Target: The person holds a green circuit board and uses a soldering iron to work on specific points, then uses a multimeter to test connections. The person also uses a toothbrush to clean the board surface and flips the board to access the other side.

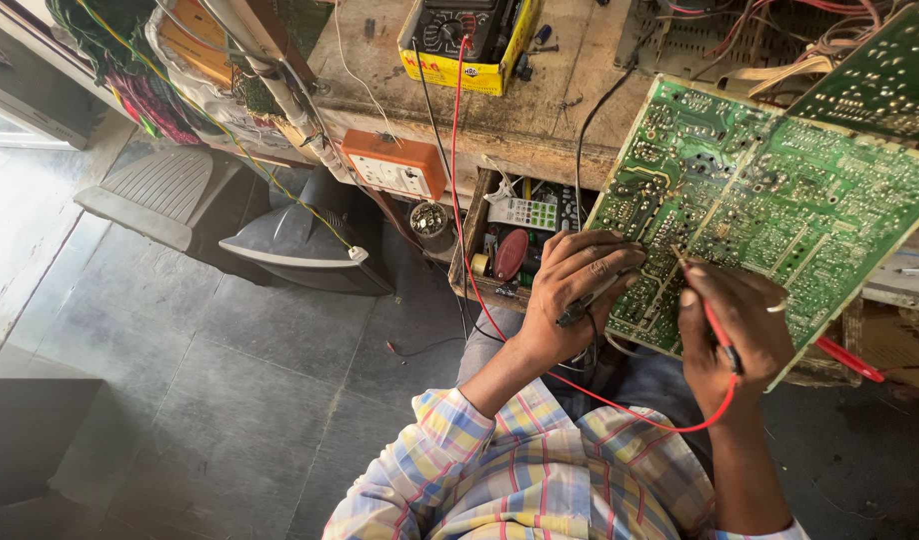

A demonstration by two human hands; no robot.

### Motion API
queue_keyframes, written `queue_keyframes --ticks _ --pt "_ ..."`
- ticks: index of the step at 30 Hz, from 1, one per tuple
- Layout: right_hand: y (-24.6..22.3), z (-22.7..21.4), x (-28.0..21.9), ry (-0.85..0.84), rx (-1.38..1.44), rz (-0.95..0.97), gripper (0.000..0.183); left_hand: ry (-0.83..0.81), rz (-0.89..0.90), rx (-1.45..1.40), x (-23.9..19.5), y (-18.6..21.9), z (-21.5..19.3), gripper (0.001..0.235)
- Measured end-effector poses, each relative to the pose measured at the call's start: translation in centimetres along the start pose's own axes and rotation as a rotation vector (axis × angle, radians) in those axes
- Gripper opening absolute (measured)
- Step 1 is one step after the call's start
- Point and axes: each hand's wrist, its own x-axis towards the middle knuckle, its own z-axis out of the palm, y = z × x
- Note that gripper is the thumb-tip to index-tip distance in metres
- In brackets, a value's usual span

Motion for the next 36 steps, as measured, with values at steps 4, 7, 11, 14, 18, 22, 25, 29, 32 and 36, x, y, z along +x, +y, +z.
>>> queue_keyframes --ticks 4,7,11,14,18,22,25,29,32,36 --pt "-0.1 0.0 0.4 -0.080 -0.080 -0.070 0.023 0.008 0.001 -0.014 -0.1 0.1 0.0 0.027" --pt "-0.2 -0.1 0.7 -0.104 -0.067 -0.027 0.023 -0.009 -0.006 -0.007 -0.1 0.0 -0.1 0.027" --pt "-0.5 -0.2 0.7 -0.112 -0.056 -0.017 0.022 0.010 0.007 -0.003 -0.1 0.0 0.0 0.028" --pt "-0.8 -0.3 1.0 -0.119 -0.057 -0.009 0.022 0.018 0.013 -0.012 0.0 0.2 0.0 0.028" --pt "-0.9 -0.2 1.8 -0.114 -0.046 -0.069 0.022 0.011 0.009 0.013 0.4 0.2 -0.4 0.029" --pt "-0.8 -0.7 1.1 -0.092 0.008 -0.080 0.020 -0.030 -0.011 0.051 0.1 0.4 -0.5 0.029" --pt "-1.0 -0.6 0.7 -0.005 0.043 -0.021 0.019 -0.016 -0.003 0.038 0.4 0.4 -0.6 0.027" --pt "-1.3 -0.7 0.5 0.085 0.034 0.013 0.018 -0.036 -0.003 0.022 0.7 0.7 -0.8 0.024" --pt "-1.4 -0.7 0.6 0.092 0.027 0.041 0.018 -0.031 -0.013 0.016 0.7 0.8 -0.9 0.022" --pt "-1.2 -0.5 0.9 0.088 0.020 0.030 0.019 -0.023 -0.018 0.017 0.6 0.8 -0.7 0.022"
